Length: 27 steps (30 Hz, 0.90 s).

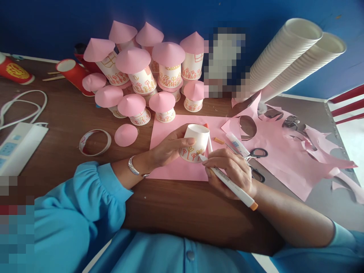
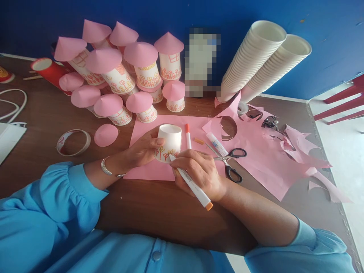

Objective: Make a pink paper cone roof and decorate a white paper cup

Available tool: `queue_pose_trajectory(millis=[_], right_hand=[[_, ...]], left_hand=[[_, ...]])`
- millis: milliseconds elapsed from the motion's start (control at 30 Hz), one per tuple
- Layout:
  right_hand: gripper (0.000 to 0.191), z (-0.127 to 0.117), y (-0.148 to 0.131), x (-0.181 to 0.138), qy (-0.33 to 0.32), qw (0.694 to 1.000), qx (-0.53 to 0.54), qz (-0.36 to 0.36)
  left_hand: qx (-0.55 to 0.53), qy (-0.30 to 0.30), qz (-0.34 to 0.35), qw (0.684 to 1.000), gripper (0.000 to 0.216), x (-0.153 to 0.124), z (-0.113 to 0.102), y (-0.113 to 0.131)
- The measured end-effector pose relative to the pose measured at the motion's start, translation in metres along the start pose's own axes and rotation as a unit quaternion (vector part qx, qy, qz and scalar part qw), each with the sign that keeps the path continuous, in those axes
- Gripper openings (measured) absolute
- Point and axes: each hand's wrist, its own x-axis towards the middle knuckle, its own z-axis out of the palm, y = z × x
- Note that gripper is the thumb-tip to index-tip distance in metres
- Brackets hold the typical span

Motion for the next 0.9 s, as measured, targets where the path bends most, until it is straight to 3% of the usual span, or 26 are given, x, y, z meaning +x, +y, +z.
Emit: queue_pose_trajectory(millis=[667,900], right_hand=[[0.03,-0.005,-0.001,-0.002,0.005,1.0,0.03,0.0],[0.031,0.004,0.011,-0.011,0.038,0.997,-0.054,0.031]], left_hand=[[-0.015,0.003,0.0,1.0,0.034,0.001,-0.003,0.0],[-0.026,0.017,0.007,0.999,0.04,0.002,0.0,0.003]])
